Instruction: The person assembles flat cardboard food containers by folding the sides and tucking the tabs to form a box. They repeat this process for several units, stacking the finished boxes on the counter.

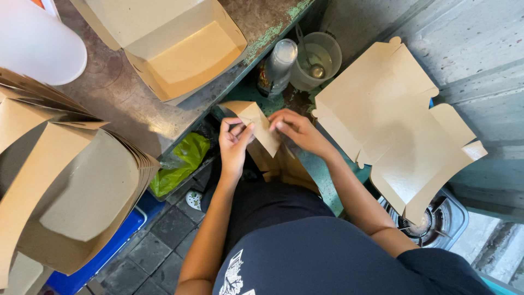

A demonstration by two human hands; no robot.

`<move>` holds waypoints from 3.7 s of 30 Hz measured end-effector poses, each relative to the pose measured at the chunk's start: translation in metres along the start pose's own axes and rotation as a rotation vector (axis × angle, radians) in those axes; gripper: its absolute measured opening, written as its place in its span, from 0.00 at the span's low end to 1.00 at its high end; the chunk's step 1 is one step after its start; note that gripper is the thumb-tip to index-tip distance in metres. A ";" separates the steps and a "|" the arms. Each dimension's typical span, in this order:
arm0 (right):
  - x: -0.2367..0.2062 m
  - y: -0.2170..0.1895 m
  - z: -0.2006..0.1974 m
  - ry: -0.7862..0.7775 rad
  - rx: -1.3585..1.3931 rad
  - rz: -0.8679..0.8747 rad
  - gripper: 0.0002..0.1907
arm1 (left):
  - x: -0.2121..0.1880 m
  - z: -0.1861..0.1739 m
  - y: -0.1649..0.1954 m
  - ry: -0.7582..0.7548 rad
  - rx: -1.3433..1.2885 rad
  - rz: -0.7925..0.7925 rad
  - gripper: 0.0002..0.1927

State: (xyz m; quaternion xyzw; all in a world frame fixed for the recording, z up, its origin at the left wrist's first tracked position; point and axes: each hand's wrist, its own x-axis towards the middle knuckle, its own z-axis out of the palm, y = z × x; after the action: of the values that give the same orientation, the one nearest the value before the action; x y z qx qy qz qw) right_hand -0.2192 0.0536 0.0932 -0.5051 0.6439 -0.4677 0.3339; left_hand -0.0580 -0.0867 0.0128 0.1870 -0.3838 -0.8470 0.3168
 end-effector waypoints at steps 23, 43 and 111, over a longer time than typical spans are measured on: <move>-0.026 -0.006 0.013 0.012 -0.040 0.141 0.06 | -0.042 -0.020 -0.026 -0.073 0.166 -0.293 0.22; -0.034 -0.018 0.045 0.275 -0.246 0.200 0.08 | -0.056 -0.032 -0.046 -0.205 0.465 -0.186 0.18; 0.079 0.051 -0.031 0.146 0.214 0.548 0.27 | -0.052 -0.026 0.019 -1.175 0.794 0.057 0.27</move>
State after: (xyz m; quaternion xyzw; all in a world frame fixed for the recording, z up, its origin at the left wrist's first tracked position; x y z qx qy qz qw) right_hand -0.2856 -0.0119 0.0590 -0.2394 0.7255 -0.4606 0.4518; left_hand 0.0015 -0.0749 0.0149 -0.2096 -0.7757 -0.5952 -0.0128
